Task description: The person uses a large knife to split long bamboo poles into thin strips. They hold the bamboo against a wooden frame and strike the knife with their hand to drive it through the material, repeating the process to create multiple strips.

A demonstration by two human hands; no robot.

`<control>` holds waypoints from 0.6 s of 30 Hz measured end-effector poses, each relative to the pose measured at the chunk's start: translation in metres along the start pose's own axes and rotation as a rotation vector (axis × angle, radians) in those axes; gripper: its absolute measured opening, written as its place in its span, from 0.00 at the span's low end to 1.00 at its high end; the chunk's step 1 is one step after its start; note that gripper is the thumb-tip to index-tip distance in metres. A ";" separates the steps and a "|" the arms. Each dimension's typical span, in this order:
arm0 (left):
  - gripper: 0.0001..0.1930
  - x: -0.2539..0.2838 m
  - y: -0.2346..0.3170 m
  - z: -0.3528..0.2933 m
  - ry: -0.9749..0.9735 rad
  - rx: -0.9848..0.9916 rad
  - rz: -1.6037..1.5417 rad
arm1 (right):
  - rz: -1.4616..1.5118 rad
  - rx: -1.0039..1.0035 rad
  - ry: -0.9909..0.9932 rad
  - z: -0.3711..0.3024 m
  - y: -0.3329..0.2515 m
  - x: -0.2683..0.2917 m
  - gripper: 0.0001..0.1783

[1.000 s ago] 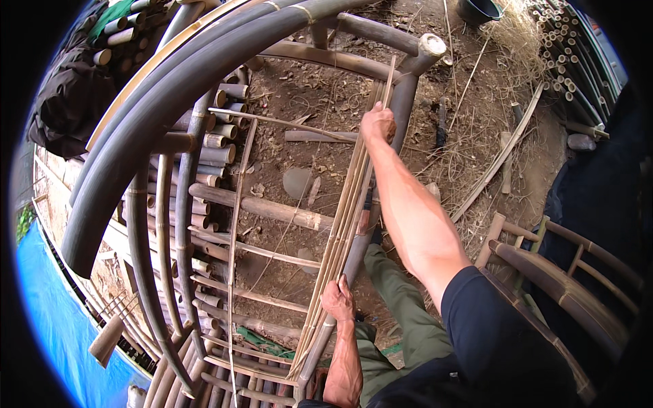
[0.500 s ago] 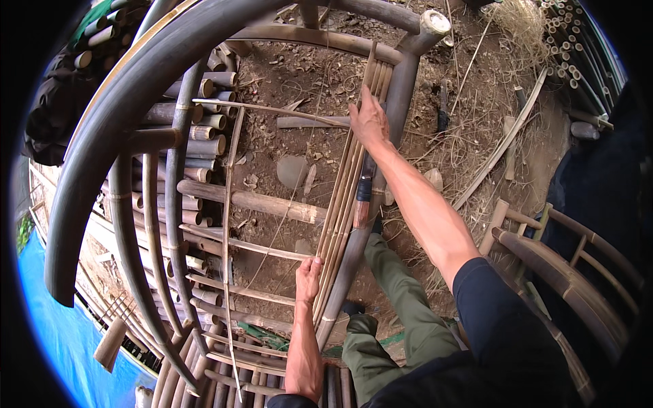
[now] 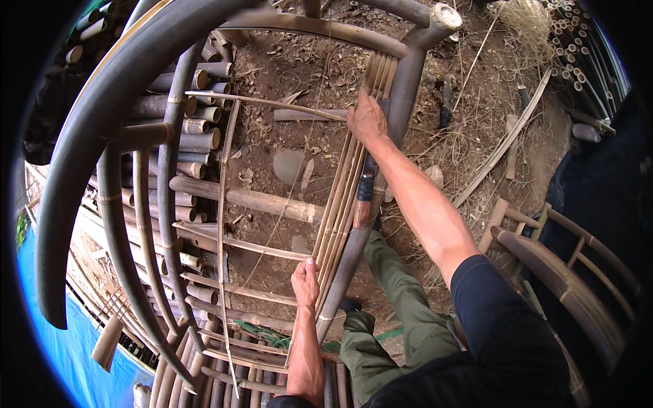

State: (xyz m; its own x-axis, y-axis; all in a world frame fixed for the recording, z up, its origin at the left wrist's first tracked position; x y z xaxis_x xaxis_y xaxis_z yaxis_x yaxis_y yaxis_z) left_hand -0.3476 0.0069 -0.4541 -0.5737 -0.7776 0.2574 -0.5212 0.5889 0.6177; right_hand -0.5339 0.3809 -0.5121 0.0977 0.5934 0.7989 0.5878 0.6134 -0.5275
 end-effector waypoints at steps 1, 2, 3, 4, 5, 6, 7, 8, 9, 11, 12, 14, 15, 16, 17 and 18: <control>0.27 -0.002 -0.003 0.005 -0.005 0.001 -0.017 | 0.035 -0.021 -0.047 0.004 0.003 -0.001 0.12; 0.27 -0.003 -0.008 0.010 -0.018 0.020 -0.031 | 0.069 -0.043 -0.095 0.005 0.004 -0.002 0.14; 0.27 -0.005 -0.012 0.013 -0.007 0.007 -0.026 | 0.028 -0.036 -0.075 0.003 0.004 0.000 0.16; 0.28 -0.007 -0.016 0.016 0.003 -0.005 -0.020 | -0.013 -0.029 -0.055 0.001 0.004 0.001 0.18; 0.28 -0.009 -0.017 0.021 0.013 -0.019 -0.015 | -0.054 -0.021 -0.034 -0.001 0.002 0.003 0.20; 0.23 -0.009 -0.026 0.028 -0.023 -0.003 -0.002 | -0.107 -0.013 -0.008 -0.004 -0.004 0.004 0.21; 0.21 -0.014 -0.029 0.039 0.073 -0.108 0.106 | -0.159 -0.004 0.019 -0.008 -0.009 0.006 0.23; 0.19 -0.023 -0.032 0.049 0.177 -0.204 0.213 | -0.210 0.013 0.037 -0.014 -0.015 0.002 0.25; 0.17 -0.029 -0.032 0.055 0.278 -0.295 0.327 | -0.269 0.137 0.012 -0.021 -0.016 -0.007 0.26; 0.12 -0.041 -0.037 0.064 0.234 -0.217 0.491 | -0.389 0.382 -0.028 -0.035 -0.004 -0.017 0.28; 0.11 -0.047 -0.031 0.062 0.279 -0.252 0.527 | -0.551 0.419 -0.102 -0.042 -0.001 -0.024 0.28; 0.15 -0.051 -0.045 0.063 0.143 -0.104 0.367 | -0.817 0.442 -0.202 -0.042 -0.002 -0.026 0.32; 0.17 -0.051 -0.056 0.065 0.075 -0.037 0.304 | -0.951 0.457 -0.249 -0.040 -0.012 -0.023 0.33; 0.20 -0.053 -0.057 0.066 0.101 -0.071 0.249 | -1.029 0.420 -0.350 -0.035 -0.024 -0.017 0.34; 0.21 -0.053 -0.059 0.067 0.087 -0.061 0.211 | -1.092 0.438 -0.395 -0.033 -0.029 -0.013 0.34; 0.22 -0.054 -0.059 0.069 0.075 -0.055 0.170 | -1.158 0.459 -0.435 -0.028 -0.032 -0.011 0.35</control>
State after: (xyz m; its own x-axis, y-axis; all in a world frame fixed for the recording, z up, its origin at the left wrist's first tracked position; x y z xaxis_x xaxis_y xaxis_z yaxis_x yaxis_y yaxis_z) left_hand -0.3297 0.0291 -0.5558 -0.6004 -0.6836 0.4151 -0.3846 0.7019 0.5996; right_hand -0.5309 0.3406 -0.4958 -0.5893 -0.3259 0.7393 -0.1765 0.9449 0.2758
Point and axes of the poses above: each hand's wrist, its own z-axis towards the middle knuckle, its own x-axis out of the back of the hand, y = z × x, the point moved 4 cm from there along z, towards the middle knuckle, and after that the axes turned 10 degrees about -y, right-handed, at the moved point
